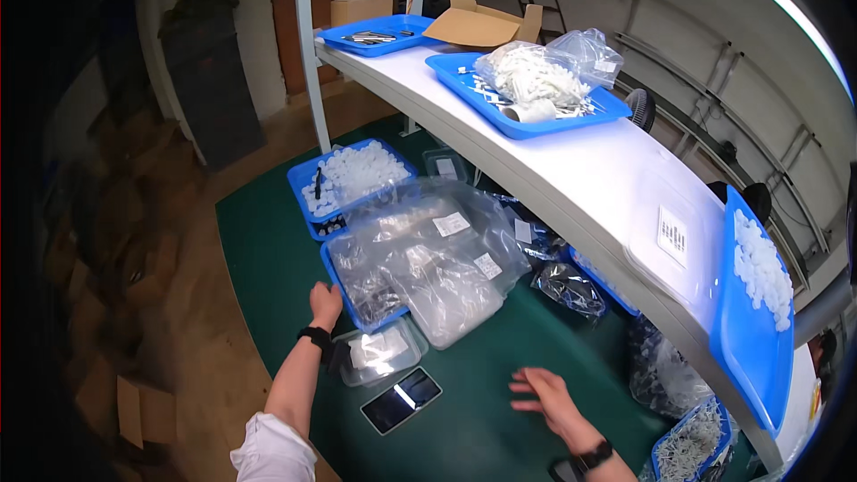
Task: Assembling small plastic housings with LED components and internal wiring on a workbench.
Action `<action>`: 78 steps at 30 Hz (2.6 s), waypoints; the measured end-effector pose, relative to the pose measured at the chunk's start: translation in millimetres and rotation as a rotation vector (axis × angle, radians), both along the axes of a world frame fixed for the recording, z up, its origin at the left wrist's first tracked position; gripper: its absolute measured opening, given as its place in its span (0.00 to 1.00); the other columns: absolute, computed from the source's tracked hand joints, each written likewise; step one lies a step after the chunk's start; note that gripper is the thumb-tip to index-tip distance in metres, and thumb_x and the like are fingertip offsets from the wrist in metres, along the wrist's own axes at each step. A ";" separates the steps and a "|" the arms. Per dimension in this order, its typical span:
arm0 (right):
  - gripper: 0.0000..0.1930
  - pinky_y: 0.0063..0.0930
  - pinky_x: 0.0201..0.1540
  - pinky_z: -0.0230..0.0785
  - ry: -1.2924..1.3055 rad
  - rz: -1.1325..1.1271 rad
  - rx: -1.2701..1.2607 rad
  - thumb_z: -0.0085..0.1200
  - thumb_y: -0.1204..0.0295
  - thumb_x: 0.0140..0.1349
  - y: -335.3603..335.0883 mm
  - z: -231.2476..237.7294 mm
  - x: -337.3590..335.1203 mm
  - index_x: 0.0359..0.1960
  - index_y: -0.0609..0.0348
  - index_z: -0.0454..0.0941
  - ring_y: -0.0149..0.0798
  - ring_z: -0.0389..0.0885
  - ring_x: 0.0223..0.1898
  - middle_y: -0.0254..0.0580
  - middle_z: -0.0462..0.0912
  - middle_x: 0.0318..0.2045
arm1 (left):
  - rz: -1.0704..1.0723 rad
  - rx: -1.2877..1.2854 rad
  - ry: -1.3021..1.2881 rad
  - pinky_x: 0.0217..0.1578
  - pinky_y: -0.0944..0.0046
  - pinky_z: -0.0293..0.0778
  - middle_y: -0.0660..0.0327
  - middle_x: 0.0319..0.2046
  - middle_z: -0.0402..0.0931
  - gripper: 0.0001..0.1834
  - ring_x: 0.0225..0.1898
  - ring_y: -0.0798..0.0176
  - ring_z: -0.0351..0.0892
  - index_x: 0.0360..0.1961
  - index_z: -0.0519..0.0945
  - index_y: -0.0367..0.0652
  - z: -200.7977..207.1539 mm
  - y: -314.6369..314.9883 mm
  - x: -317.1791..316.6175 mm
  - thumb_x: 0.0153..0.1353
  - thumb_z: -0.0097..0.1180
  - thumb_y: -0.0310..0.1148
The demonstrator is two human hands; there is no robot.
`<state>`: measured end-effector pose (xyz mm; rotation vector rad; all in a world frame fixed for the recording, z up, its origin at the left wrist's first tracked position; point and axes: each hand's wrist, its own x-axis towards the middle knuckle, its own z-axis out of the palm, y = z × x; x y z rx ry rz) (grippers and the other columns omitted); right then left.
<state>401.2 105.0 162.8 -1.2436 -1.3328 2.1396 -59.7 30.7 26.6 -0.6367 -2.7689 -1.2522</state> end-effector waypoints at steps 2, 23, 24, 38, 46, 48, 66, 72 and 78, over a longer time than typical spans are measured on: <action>0.35 0.39 0.45 0.70 -0.104 -0.147 -0.059 0.50 0.52 0.58 37.0 -26.7 -22.1 0.54 0.73 0.57 0.44 0.64 0.53 0.53 0.62 0.53 | -0.117 -0.076 0.043 0.33 0.50 0.70 0.40 0.28 0.75 0.21 0.30 0.40 0.76 0.26 0.75 0.28 -11.4 15.9 33.0 0.54 0.53 0.42; 0.16 0.24 0.28 0.72 -0.286 -0.297 0.073 0.53 0.66 0.56 88.2 -74.5 -88.0 0.38 0.69 0.72 0.35 0.77 0.33 0.43 0.76 0.34 | -0.382 0.883 -1.218 0.45 0.42 0.72 0.49 0.39 0.70 0.06 0.49 0.47 0.71 0.40 0.60 0.39 59.0 32.2 93.7 0.62 0.39 0.24; 0.13 0.23 0.28 0.73 -0.154 -0.283 0.016 0.51 0.69 0.57 88.6 -73.6 -87.6 0.38 0.70 0.71 0.36 0.79 0.32 0.44 0.76 0.33 | -0.384 0.881 -1.218 0.45 0.42 0.72 0.49 0.39 0.70 0.06 0.49 0.47 0.71 0.40 0.60 0.39 58.0 30.5 91.0 0.62 0.39 0.24; 0.17 0.20 0.29 0.74 -0.293 -0.066 0.136 0.42 0.61 0.64 93.2 -61.0 -60.0 0.38 0.67 0.71 0.35 0.80 0.33 0.43 0.77 0.35 | -0.059 0.211 -0.428 0.24 0.64 0.73 0.56 0.24 0.73 0.12 0.25 0.60 0.74 0.27 0.73 0.35 96.4 24.7 -36.1 0.57 0.52 0.36; 0.11 0.19 0.33 0.70 -0.185 0.308 0.275 0.47 0.71 0.62 53.6 -45.7 -9.3 0.42 0.66 0.71 0.29 0.79 0.34 0.39 0.78 0.37 | 0.177 0.408 -0.633 0.28 0.61 0.75 0.54 0.33 0.70 0.16 0.32 0.60 0.72 0.38 0.70 0.30 26.0 83.3 -115.9 0.58 0.52 0.35; 0.12 0.24 0.33 0.71 -0.239 0.312 0.297 0.50 0.71 0.59 39.6 -43.1 15.4 0.42 0.65 0.71 0.33 0.79 0.33 0.40 0.78 0.36 | 0.048 0.451 -0.591 0.27 0.61 0.75 0.55 0.33 0.71 0.15 0.31 0.61 0.73 0.34 0.69 0.32 20.3 92.2 -125.0 0.57 0.53 0.35; 0.11 0.20 0.37 0.70 -0.329 0.162 0.115 0.44 0.76 0.62 6.7 -51.5 72.5 0.44 0.67 0.70 0.31 0.78 0.36 0.40 0.79 0.37 | -0.306 0.856 -0.983 0.39 0.41 0.76 0.44 0.42 0.68 0.18 0.43 0.43 0.73 0.41 0.65 0.28 53.5 115.4 -97.9 0.44 0.40 0.14; 0.10 0.19 0.37 0.69 -0.235 0.108 0.125 0.46 0.77 0.61 -1.1 -32.1 70.3 0.43 0.66 0.71 0.29 0.78 0.36 0.39 0.79 0.36 | -0.253 1.041 -0.888 0.40 0.40 0.76 0.46 0.45 0.67 0.22 0.44 0.43 0.72 0.45 0.64 0.31 37.2 106.0 -87.6 0.43 0.37 0.14; 0.08 0.19 0.36 0.69 -0.256 0.103 0.177 0.47 0.76 0.61 -15.4 -4.0 70.5 0.40 0.65 0.73 0.28 0.77 0.35 0.38 0.79 0.33 | -0.309 1.161 -0.825 0.41 0.40 0.75 0.47 0.45 0.68 0.26 0.45 0.44 0.72 0.47 0.65 0.33 55.2 71.6 -87.1 0.42 0.37 0.14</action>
